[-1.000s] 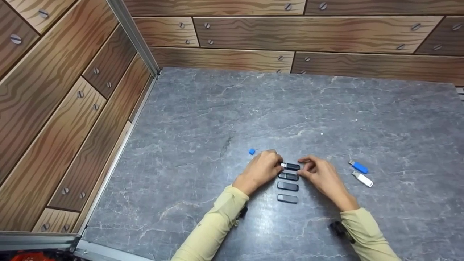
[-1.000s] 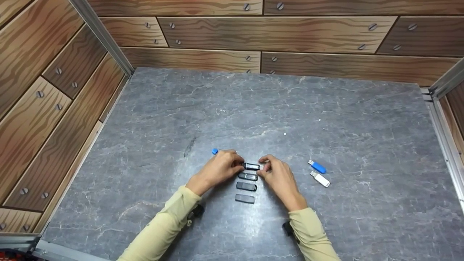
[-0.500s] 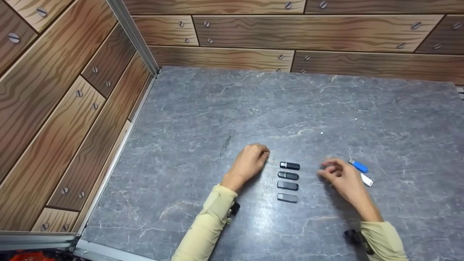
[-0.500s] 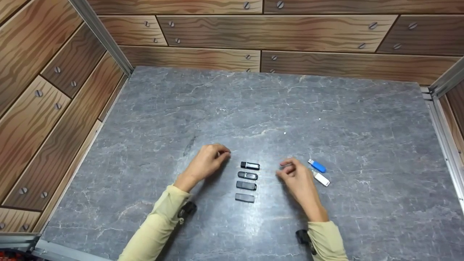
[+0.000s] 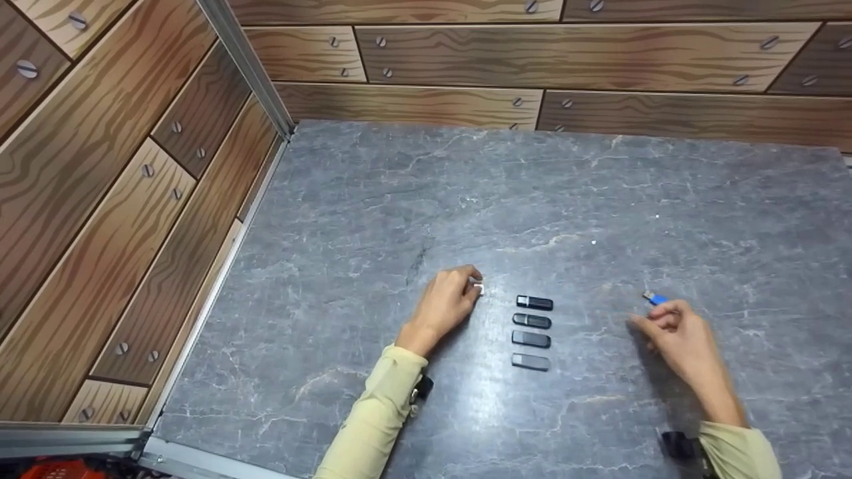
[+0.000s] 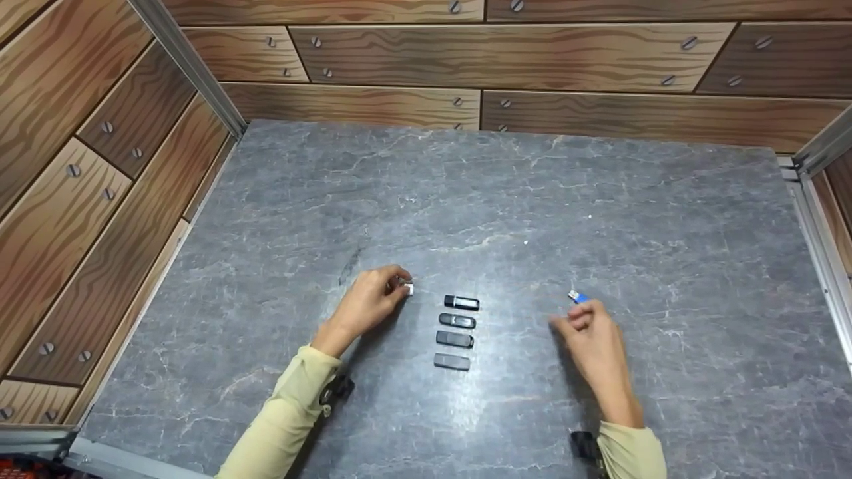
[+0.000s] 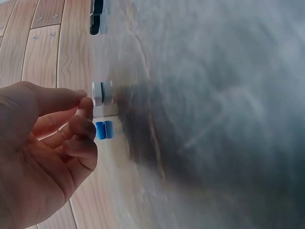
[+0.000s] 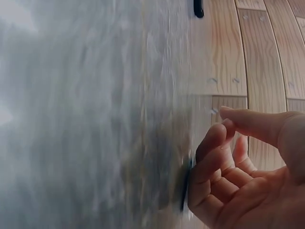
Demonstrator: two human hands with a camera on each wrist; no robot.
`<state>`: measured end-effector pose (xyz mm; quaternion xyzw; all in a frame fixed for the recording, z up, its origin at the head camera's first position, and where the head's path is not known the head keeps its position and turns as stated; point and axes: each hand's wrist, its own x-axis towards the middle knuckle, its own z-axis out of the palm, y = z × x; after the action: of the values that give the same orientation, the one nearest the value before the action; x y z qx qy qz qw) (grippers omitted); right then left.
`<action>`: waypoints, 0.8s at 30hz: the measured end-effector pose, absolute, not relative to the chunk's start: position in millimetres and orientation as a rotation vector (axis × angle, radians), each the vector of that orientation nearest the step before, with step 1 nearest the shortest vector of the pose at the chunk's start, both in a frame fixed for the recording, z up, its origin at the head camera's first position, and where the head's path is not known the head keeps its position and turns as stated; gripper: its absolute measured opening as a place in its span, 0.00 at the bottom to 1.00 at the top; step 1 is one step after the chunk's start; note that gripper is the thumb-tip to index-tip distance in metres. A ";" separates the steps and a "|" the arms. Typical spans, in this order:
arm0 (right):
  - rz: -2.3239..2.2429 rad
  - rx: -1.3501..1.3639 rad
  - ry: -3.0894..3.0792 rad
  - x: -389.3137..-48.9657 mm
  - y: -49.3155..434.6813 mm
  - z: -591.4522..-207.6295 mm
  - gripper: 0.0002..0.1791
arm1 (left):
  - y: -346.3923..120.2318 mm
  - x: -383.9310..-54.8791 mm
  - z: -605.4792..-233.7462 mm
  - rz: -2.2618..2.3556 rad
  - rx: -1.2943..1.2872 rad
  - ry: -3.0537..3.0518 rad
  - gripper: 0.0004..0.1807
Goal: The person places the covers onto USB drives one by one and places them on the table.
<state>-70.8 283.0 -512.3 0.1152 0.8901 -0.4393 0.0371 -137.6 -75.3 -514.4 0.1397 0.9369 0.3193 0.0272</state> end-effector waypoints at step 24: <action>-1.077 0.389 2.829 -52.9 329.6 -520.5 0.26 | -84.7 -134.1 -508.3 1.174 0.229 2.791 0.09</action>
<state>-52.9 329.6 -520.5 0.1273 0.9261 -0.3524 0.0447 -134.1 -84.7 -508.3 0.0754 0.9179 0.3861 0.0527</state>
